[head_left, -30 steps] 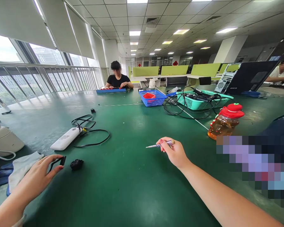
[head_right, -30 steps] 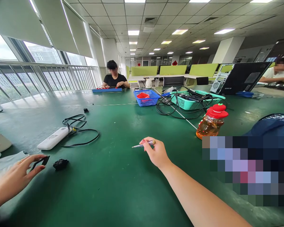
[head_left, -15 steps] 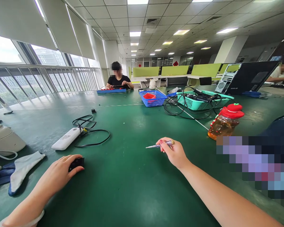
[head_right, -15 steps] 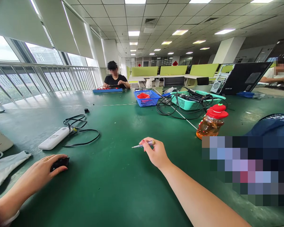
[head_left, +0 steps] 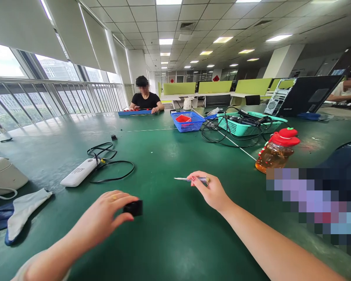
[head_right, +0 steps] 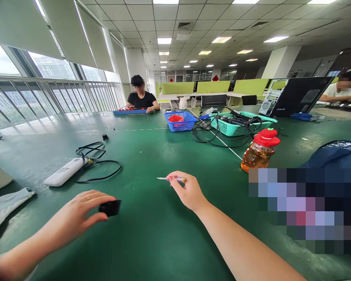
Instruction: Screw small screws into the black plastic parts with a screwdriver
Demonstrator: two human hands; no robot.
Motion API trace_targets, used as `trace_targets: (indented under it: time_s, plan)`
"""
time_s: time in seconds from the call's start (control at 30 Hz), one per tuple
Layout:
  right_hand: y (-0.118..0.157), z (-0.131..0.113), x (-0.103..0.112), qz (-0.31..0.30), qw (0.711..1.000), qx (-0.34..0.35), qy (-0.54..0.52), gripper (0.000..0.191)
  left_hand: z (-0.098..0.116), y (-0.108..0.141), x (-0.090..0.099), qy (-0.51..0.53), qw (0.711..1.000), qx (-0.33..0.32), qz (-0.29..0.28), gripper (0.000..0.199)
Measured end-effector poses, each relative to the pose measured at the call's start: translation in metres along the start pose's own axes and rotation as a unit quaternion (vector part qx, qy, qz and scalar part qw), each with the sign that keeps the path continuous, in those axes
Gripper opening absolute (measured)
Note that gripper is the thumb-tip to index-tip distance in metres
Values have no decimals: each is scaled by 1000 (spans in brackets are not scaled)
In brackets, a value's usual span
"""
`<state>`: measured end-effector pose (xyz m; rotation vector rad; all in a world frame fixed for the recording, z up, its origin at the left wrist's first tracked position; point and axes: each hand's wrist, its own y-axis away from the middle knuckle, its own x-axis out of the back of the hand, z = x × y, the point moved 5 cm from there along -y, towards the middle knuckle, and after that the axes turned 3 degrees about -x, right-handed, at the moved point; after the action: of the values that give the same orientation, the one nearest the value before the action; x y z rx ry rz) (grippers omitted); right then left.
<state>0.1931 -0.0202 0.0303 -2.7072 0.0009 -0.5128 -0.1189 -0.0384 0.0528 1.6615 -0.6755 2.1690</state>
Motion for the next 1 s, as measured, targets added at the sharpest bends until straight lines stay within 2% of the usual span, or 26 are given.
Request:
trace_targets:
  time_s: [0.07,0.13,0.23,0.33,0.5,0.63,0.87,1.0]
  plan:
    - [0,-4,-3,-17,1000,12,22,25,40,-28,-11,16,996,-80,-17,42]
    - [1,-7,-5,-28,997,35,55,22,67,-59,-24,22,993,-114,-21,37]
    - [1,-11,-6,-26,990,80,114,19,82,-102,-46,8,993,-114,-4,32]
    - [1,-15,-5,-11,977,120,174,15,81,-128,-65,1,995,-103,9,30]
    - [8,-30,-6,-22,958,177,226,9,69,-134,-80,88,989,-120,18,32]
    - [19,-48,-6,-17,942,234,241,16,58,-131,-85,153,984,-94,17,44]
    - [28,-54,-17,-64,908,270,314,22,58,-132,-86,167,981,-91,28,33]
    - [28,-54,-20,-62,896,280,339,21,60,-131,-84,163,981,-97,34,28]
